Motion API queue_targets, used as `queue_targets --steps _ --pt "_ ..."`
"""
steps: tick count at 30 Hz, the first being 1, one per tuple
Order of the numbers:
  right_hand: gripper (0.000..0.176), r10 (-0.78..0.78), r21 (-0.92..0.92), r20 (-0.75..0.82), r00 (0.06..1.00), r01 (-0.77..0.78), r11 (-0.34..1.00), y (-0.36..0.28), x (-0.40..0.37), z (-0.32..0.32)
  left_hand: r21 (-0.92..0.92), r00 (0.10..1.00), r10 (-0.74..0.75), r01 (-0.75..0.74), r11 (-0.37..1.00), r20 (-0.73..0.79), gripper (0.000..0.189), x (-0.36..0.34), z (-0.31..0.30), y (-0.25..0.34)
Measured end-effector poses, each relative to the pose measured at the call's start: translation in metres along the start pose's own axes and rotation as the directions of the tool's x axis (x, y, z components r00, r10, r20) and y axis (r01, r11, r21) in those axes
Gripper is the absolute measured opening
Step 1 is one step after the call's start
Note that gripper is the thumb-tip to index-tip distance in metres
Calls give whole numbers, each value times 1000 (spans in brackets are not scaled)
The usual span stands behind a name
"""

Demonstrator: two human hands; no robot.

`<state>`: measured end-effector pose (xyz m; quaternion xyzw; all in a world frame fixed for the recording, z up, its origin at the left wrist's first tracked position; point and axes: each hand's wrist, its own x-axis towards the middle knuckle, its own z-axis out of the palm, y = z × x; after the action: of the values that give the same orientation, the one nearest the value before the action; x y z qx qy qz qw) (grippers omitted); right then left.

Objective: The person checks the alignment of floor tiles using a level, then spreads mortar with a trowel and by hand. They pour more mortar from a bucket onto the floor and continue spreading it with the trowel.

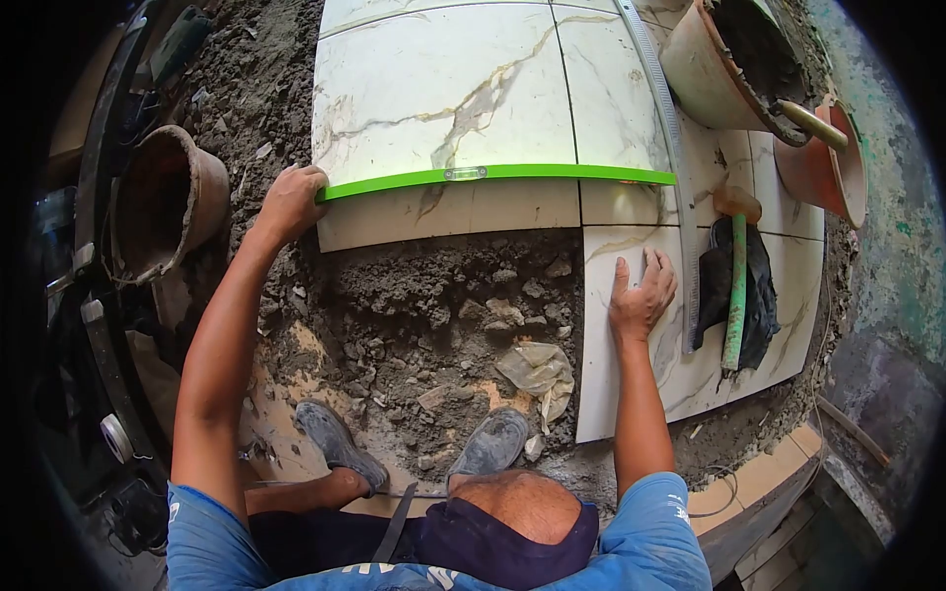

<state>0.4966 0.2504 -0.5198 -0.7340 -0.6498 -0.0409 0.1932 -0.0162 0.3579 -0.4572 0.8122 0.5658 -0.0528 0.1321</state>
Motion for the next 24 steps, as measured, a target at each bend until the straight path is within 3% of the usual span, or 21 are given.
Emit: queue_targets --steps 9,11,24 --pt "48 -10 0 -8 1000 10 1000 -1 0 1 16 999 -23 22 1000 29 17 -2 -4 3" --pt "48 -16 -4 -13 1000 16 1000 -1 0 1 20 999 -1 2 1000 -53 15 -3 -2 3" --pt "48 7 -7 -7 1000 -7 1000 -3 0 1 33 998 2 0 999 -57 17 -3 1 1"
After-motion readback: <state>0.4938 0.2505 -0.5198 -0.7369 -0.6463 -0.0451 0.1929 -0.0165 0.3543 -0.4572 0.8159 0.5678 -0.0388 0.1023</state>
